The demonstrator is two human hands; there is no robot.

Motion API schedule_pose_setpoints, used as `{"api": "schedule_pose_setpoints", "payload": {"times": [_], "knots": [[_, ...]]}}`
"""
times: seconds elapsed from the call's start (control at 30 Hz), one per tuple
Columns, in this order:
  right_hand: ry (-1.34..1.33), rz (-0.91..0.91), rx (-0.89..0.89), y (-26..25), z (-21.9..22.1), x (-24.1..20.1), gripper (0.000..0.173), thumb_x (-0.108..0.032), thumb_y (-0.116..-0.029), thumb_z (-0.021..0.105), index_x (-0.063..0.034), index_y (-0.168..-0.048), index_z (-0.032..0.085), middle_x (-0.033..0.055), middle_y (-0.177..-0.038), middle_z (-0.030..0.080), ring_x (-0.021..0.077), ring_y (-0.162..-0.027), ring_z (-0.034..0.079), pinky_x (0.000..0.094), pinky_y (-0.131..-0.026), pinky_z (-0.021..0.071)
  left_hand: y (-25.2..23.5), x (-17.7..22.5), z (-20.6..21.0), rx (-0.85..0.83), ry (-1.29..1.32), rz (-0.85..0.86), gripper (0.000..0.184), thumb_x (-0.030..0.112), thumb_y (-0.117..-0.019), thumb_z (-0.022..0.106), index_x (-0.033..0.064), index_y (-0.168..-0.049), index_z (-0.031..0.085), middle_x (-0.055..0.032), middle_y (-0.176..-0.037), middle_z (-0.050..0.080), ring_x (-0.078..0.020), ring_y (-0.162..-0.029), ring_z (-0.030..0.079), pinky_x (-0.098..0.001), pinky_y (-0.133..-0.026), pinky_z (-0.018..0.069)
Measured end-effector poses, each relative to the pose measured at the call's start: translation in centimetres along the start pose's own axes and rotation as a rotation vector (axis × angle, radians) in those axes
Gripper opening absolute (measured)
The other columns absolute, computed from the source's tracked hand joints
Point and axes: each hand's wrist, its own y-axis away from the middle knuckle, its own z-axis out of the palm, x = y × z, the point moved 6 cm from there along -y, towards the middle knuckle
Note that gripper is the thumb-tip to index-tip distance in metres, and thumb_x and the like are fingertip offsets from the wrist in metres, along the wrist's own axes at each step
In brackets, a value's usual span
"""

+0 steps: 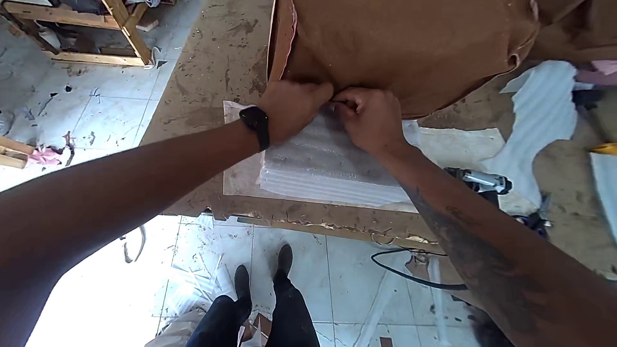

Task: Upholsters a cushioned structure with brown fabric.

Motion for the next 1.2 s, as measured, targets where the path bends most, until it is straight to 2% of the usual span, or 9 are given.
{"api": "schedule_pose_setpoints", "payload": {"times": [0.1,0.27,0.37,0.47,0.53,0.63,0.77,0.93,1.2], "knots": [[-0.040,0.037,-0.034,-0.3,0.1,0.2,0.024,-0.034,-0.1004,0.056,-0.0209,-0.103,0.077,0.0030,-0.085,0.072,0.0238,-0.079,0.069,0.0575,-0.070,0.0521,0.3,0.5,1.5,0.110,-0.034,0.157,0.022,0.024,-0.1062,0.051,0.0126,-0.114,0.069,-0.0107,-0.111,0.065,-0.0308,-0.093,0.069,-0.0479,-0.072,0.0593],[-0.031,0.069,-0.099,-0.8,-0.1,0.1,0.023,-0.034,-0.1003,0.057,-0.0192,-0.097,0.075,0.0032,-0.082,0.069,0.0233,-0.077,0.067,0.0563,-0.068,0.0512,-1.4,0.0,1.9,0.118,-0.106,0.124,0.020,0.021,-0.1058,0.051,0.0101,-0.112,0.067,-0.0109,-0.115,0.065,-0.0318,-0.089,0.069,-0.0486,-0.068,0.0581],[-0.048,0.073,0.024,0.4,-0.5,-0.1,0.022,-0.031,-0.1009,0.057,-0.0174,-0.105,0.074,0.0029,-0.085,0.071,0.0208,-0.078,0.067,0.0510,-0.071,0.0539,-1.5,0.1,1.8,0.116,-0.121,0.114,0.023,0.017,-0.1054,0.047,0.0089,-0.109,0.068,-0.0110,-0.113,0.066,-0.0319,-0.090,0.070,-0.0492,-0.067,0.0574],[-0.020,-0.012,0.198,2.8,-1.2,0.0,0.026,-0.028,-0.0959,0.068,-0.0120,-0.116,0.070,0.0069,-0.104,0.068,0.0213,-0.095,0.066,0.0428,-0.085,0.0566,-1.0,0.7,1.9,0.162,-0.130,0.102,0.023,0.017,-0.1046,0.047,0.0090,-0.106,0.069,-0.0104,-0.110,0.066,-0.0315,-0.104,0.067,-0.0486,-0.079,0.0564],[-0.001,-0.073,0.227,3.4,-0.2,-0.1,0.024,-0.024,-0.0923,0.073,-0.0117,-0.113,0.073,0.0084,-0.112,0.068,0.0234,-0.107,0.066,0.0428,-0.094,0.0560,-0.5,0.9,1.7,0.176,-0.141,0.104,0.024,0.015,-0.1051,0.046,0.0081,-0.103,0.069,-0.0110,-0.109,0.067,-0.0327,-0.111,0.063,-0.0482,-0.083,0.0550],[0.083,-0.128,0.240,2.8,0.6,-0.6,0.015,-0.022,-0.0927,0.071,-0.0124,-0.103,0.073,0.0074,-0.107,0.068,0.0247,-0.104,0.066,0.0429,-0.088,0.0561,-0.7,1.3,1.6,0.154,-0.112,0.087,0.022,0.013,-0.1047,0.047,0.0073,-0.104,0.069,-0.0114,-0.108,0.066,-0.0326,-0.111,0.064,-0.0465,-0.081,0.0568],[0.168,-0.169,0.270,1.8,1.1,-1.0,0.014,-0.024,-0.0972,0.064,-0.0126,-0.098,0.071,0.0059,-0.105,0.069,0.0238,-0.102,0.067,0.0417,-0.083,0.0564,-1.1,1.1,1.4,0.064,-0.095,0.002,0.021,0.018,-0.1047,0.051,0.0080,-0.110,0.068,-0.0118,-0.113,0.067,-0.0319,-0.117,0.063,-0.0474,-0.089,0.0566],[0.174,-0.207,0.299,2.2,1.2,-1.0,0.021,-0.018,-0.1017,0.055,-0.0133,-0.101,0.076,0.0045,-0.107,0.072,0.0216,-0.103,0.068,0.0396,-0.085,0.0567,-0.9,1.6,1.6,0.107,-0.131,0.038,0.021,0.015,-0.1037,0.049,0.0086,-0.109,0.068,-0.0114,-0.111,0.067,-0.0321,-0.116,0.063,-0.0465,-0.087,0.0571],[0.243,-0.190,0.206,1.8,1.2,-1.6,0.020,-0.016,-0.1006,0.055,-0.0108,-0.095,0.074,0.0069,-0.100,0.070,0.0255,-0.094,0.069,0.0447,-0.074,0.0569,-1.1,1.6,2.1,0.099,-0.124,0.125,0.022,0.009,-0.1031,0.049,0.0073,-0.103,0.072,-0.0106,-0.107,0.070,-0.0305,-0.106,0.068,-0.0459,-0.083,0.0583]]}}
